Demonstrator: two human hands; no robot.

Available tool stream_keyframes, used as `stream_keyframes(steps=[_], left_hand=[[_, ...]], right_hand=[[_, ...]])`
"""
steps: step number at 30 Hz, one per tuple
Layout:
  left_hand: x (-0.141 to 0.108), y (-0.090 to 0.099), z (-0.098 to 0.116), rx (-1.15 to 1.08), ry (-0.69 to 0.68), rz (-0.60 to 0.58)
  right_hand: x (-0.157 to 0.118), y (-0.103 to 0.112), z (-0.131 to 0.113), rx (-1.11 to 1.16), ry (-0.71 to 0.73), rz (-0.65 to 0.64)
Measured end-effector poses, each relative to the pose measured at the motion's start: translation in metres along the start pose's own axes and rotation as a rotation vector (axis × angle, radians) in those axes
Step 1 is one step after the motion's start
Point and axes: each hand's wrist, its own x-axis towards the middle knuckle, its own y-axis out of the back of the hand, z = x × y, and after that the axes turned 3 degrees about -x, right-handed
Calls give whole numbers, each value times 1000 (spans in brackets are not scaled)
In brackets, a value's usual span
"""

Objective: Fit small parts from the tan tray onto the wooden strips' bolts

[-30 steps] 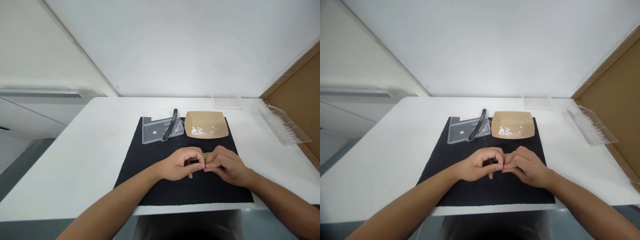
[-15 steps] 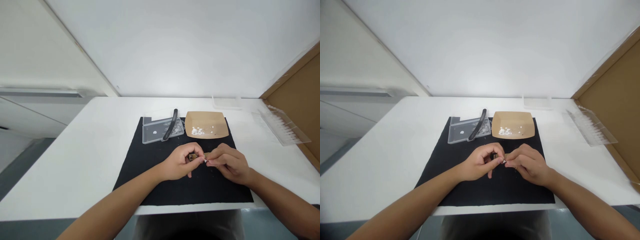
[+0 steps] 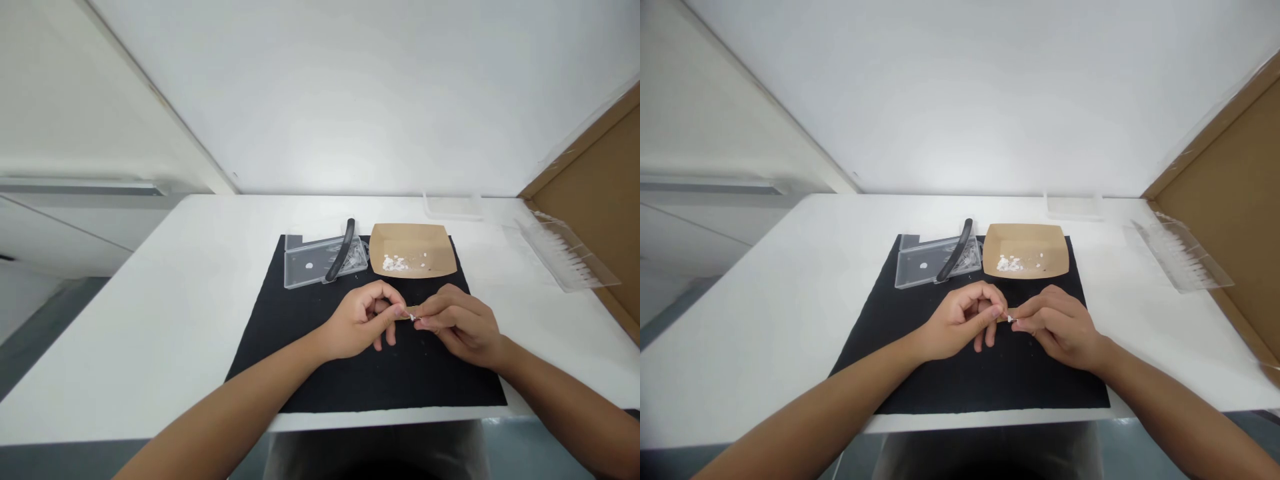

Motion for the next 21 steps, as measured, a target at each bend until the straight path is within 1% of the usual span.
stream_keyframes(steps=[10, 16, 21], left_hand=[[0, 0, 0, -41, 14, 57], [1, -3, 4, -82, -17, 97], [1, -3, 3, -119, -43, 131]], right_hand=[[1, 1, 0, -23, 9, -11], [1, 2, 1, -51, -2, -37], [3, 2, 1, -35, -9, -31]])
